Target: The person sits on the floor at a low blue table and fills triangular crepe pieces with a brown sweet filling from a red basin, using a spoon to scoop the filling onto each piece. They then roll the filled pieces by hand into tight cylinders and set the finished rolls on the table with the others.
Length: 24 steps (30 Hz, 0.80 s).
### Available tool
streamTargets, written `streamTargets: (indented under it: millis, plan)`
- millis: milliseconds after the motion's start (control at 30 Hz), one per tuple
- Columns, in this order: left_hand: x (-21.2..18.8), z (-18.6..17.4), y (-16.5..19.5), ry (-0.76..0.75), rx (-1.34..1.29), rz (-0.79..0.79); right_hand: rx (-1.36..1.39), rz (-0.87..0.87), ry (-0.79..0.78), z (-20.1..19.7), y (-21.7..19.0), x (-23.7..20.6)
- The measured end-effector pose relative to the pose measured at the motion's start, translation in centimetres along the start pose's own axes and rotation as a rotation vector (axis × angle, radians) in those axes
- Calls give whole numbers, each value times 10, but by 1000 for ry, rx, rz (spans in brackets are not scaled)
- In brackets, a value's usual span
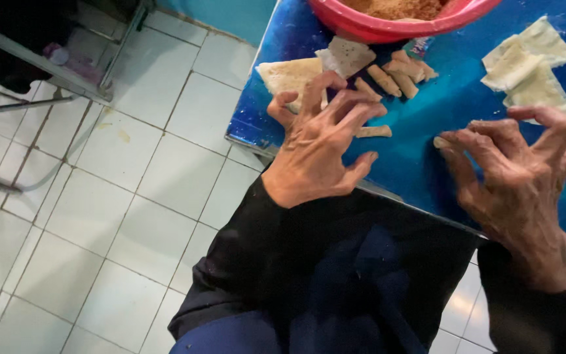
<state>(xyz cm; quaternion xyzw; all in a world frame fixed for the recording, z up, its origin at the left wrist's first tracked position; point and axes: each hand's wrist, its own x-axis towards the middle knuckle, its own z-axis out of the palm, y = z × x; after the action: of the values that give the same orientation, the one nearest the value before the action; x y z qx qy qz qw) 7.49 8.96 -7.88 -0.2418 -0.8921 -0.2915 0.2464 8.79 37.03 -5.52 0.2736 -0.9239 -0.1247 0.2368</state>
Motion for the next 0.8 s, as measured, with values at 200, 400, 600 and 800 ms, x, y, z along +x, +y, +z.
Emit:
streamTargets:
  millis: [200, 400, 600, 800]
  plan:
    - [0, 11, -2, 95, 104, 19, 65, -107, 140, 5, -19, 48]
    - [-1, 13, -5, 124, 117, -35, 163, -54, 205, 19, 0, 39]
    - [4, 4, -2, 94, 56, 0, -226, 111, -30, 16, 78, -19]
    - [27, 21, 35, 96, 84, 122, -187, 88, -24, 34, 97, -28]
